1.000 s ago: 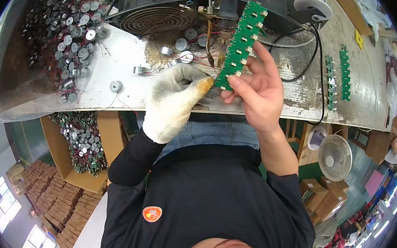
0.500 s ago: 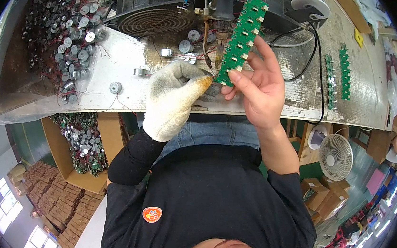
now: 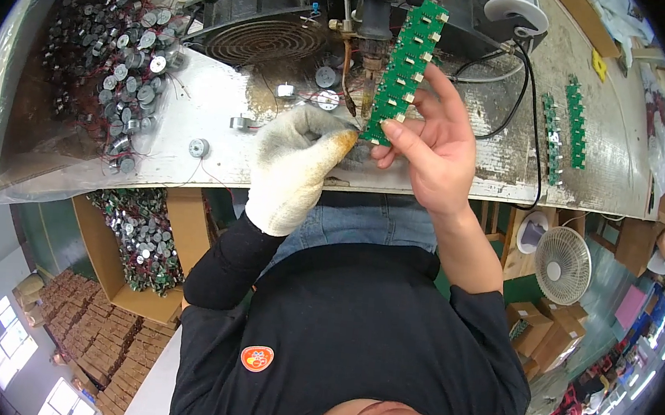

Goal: The person picks up a motor from a pile, places it on the workbench, and solders its wires to a circuit board using a soldering machine.

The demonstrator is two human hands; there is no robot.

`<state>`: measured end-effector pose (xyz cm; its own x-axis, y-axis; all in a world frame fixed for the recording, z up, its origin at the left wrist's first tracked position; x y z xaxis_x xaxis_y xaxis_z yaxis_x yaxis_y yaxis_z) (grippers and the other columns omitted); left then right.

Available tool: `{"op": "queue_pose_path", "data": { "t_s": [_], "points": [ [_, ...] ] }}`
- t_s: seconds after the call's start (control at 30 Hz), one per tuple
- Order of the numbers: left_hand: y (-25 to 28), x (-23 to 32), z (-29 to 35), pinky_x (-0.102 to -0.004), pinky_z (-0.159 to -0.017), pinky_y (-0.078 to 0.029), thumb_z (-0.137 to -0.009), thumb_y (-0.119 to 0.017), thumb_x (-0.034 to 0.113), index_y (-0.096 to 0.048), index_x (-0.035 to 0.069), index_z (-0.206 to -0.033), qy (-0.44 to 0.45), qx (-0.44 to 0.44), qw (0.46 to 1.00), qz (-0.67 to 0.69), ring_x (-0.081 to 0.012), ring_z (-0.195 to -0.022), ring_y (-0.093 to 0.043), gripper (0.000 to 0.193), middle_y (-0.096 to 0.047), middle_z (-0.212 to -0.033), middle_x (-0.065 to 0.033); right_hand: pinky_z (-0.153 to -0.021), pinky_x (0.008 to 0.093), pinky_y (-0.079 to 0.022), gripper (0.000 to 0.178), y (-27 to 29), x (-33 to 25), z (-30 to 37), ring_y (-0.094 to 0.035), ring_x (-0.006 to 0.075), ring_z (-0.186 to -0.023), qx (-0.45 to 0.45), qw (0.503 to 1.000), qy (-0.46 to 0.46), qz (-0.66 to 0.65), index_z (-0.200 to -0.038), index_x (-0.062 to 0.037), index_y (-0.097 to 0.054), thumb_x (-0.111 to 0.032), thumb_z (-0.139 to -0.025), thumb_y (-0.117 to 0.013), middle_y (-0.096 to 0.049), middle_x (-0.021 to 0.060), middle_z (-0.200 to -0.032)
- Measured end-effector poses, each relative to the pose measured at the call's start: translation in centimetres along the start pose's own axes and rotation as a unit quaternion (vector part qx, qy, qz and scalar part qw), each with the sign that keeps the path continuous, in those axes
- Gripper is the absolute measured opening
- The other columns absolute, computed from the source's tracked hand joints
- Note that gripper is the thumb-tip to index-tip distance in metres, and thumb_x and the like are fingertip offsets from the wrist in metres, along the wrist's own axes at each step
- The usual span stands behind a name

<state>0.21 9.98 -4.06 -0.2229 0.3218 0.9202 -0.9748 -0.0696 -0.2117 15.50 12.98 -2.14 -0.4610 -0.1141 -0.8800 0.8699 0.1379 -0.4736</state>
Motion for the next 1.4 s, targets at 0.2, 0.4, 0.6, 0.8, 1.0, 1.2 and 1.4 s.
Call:
{"op": "queue_pose_path", "data": {
  "t_s": [0.2,0.4,0.6,0.8,1.0,1.2,1.4],
  "points": [
    [0.3,-0.5,0.1,-0.0251,-0.067,-0.049,-0.088,-0.063,0.012,-0.063,-0.004,-0.093,0.006,0.001,0.999,-0.032,-0.0114,-0.075,-0.061,0.017,-0.065,-0.086,-0.0073,-0.052,0.0252,-0.054,0.068,0.1,0.2,0.3,-0.067,0.0197,-0.069,0.005,1.000,-0.003,0.002,-0.143,-0.0028,-0.028,0.011,-0.084,-0.058,-0.058,0.0174,-0.111],
    [-0.1,-0.9,0.4,-0.0245,-0.067,-0.053,-0.091,-0.061,0.012,-0.060,-0.005,-0.100,0.048,0.001,0.996,0.079,-0.0128,-0.076,-0.065,0.019,-0.066,-0.089,-0.0099,-0.051,0.0251,-0.054,0.068,-0.1,0.2,0.4,-0.067,0.0197,-0.069,0.005,1.000,-0.012,0.002,-0.143,-0.0033,-0.028,0.011,-0.083,-0.058,-0.057,0.0173,-0.111],
    [-0.1,-1.0,0.5,-0.0253,-0.067,-0.054,-0.093,-0.060,0.013,-0.059,-0.005,-0.102,0.053,0.001,0.994,0.090,-0.0140,-0.076,-0.066,0.020,-0.066,-0.090,-0.0110,-0.051,0.0255,-0.055,0.068,-0.2,0.2,0.4,-0.067,0.0206,-0.069,0.006,1.000,-0.007,-0.004,-0.142,-0.0033,-0.028,0.012,-0.083,-0.058,-0.057,0.0180,-0.112],
    [0.0,-0.9,0.5,-0.0259,-0.066,-0.054,-0.093,-0.060,0.013,-0.059,-0.005,-0.102,0.047,0.013,0.995,0.084,-0.0146,-0.075,-0.066,0.020,-0.067,-0.090,-0.0117,-0.051,0.0255,-0.055,0.067,-0.1,0.0,0.4,-0.067,0.0208,-0.069,0.011,1.000,0.002,-0.005,-0.142,-0.0031,-0.029,0.012,-0.083,-0.058,-0.057,0.0185,-0.111],
    [0.1,-0.2,0.8,-0.0260,-0.068,-0.053,-0.093,-0.060,0.014,-0.060,-0.005,-0.102,0.043,0.023,0.997,0.053,-0.0137,-0.076,-0.065,0.021,-0.067,-0.089,-0.0117,-0.052,0.0256,-0.055,0.067,-0.6,-0.5,0.5,-0.067,0.0203,-0.070,0.011,1.000,0.005,-0.008,-0.142,-0.0031,-0.029,0.012,-0.083,-0.058,-0.057,0.0181,-0.112],
    [0.3,-1.3,0.7,-0.0255,-0.067,-0.052,-0.093,-0.060,0.015,-0.060,-0.006,-0.100,0.040,0.033,0.998,0.038,-0.0125,-0.076,-0.064,0.022,-0.067,-0.086,-0.0106,-0.051,0.0258,-0.054,0.070,0.1,0.5,0.9,-0.067,0.0215,-0.070,0.017,1.000,0.002,0.015,-0.144,-0.0031,-0.026,0.012,-0.083,-0.058,-0.053,0.0230,-0.123],
    [0.0,-1.4,0.8,-0.0242,-0.065,-0.050,-0.093,-0.059,0.014,-0.061,-0.005,-0.097,0.036,0.033,0.998,0.047,-0.0109,-0.073,-0.062,0.020,-0.066,-0.085,-0.0087,-0.051,0.0256,-0.054,0.070,0.5,0.6,1.1,-0.067,0.0208,-0.068,0.023,1.000,-0.001,0.015,-0.143,-0.0035,-0.027,0.012,-0.083,-0.057,-0.054,0.0221,-0.121]
  ]
}}
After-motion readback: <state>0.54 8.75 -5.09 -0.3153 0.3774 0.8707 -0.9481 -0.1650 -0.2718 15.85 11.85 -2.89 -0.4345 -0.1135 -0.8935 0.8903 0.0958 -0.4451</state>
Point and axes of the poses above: each hand's wrist, its own z-axis away from the middle knuckle, its own y-axis out of the back of the hand, x = y × z, the point moved 10 cm from there along -z, towards the middle knuckle
